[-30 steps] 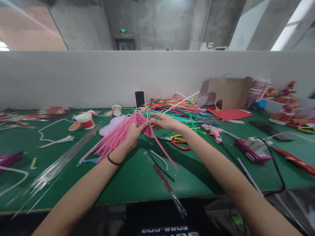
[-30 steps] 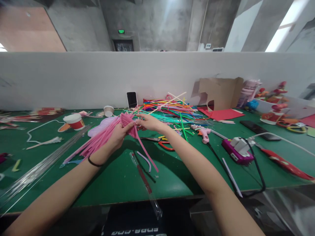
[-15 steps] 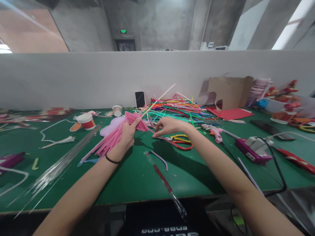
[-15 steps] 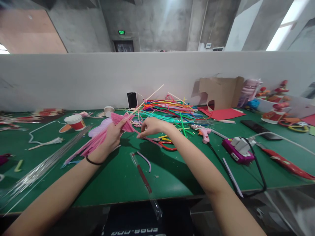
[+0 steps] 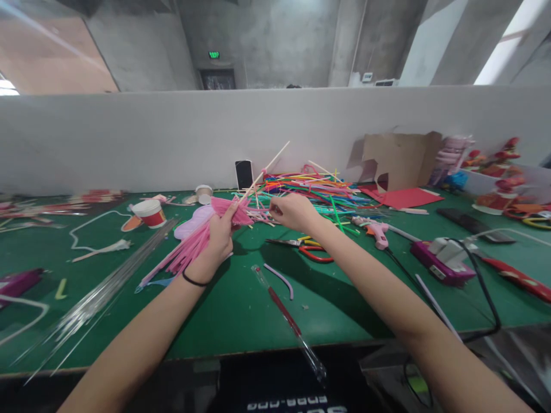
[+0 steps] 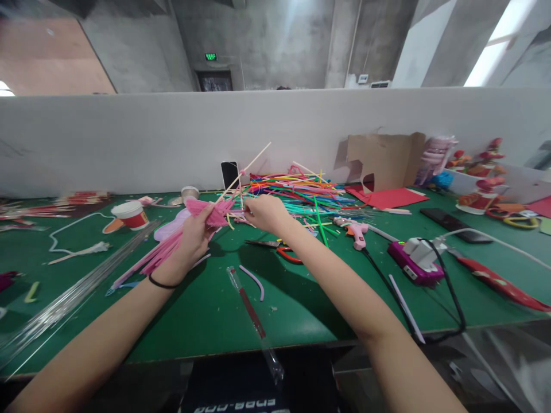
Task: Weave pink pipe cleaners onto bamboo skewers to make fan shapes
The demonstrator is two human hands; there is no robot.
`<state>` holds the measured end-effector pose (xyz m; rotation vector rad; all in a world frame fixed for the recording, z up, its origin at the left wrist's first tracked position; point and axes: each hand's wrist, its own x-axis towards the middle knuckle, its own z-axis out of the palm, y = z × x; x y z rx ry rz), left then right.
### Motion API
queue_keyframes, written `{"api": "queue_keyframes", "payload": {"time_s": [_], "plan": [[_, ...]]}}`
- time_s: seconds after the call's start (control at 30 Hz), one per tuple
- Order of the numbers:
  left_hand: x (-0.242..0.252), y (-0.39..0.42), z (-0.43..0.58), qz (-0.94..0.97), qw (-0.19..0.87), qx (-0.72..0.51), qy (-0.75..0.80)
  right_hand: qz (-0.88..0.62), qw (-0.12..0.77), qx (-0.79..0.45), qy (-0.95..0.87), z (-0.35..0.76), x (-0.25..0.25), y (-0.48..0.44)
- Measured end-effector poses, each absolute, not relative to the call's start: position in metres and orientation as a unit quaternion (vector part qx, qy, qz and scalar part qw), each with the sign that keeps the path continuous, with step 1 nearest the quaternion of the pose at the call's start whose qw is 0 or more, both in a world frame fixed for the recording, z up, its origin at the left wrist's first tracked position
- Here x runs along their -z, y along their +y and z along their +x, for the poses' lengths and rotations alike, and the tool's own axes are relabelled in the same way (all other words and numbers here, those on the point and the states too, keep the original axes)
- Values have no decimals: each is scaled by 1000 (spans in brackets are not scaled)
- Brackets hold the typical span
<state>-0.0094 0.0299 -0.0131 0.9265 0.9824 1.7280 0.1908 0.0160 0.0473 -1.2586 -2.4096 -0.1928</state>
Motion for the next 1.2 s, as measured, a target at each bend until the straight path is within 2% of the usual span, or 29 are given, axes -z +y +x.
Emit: {"api": "queue_keyframes", "payload": {"time_s": [0.07,0.2,0.47,0.63,0.8,0.93,1.2], "plan": [[14,32,-11,371,442,-704,414,-443,251,105,-854,192,-46,18],[15,31,-10,393,433,-689,428,-386,311,96,-863,194,-41,25],[16,31,-9,412,450,-677,412,-334,289,66,-895,189,-25,36],[14,33,-11,392,472,-678,404,-366,253,116,-888,192,-25,37],[11,38,-16,336,503,-694,391,-452,329,134,-818,194,-29,36],[8,38,-19,322,503,-704,385,-504,383,66,-771,195,-31,40],[3,32,-16,328,513,-711,353,-512,361,-212,-750,196,-40,36]]}}
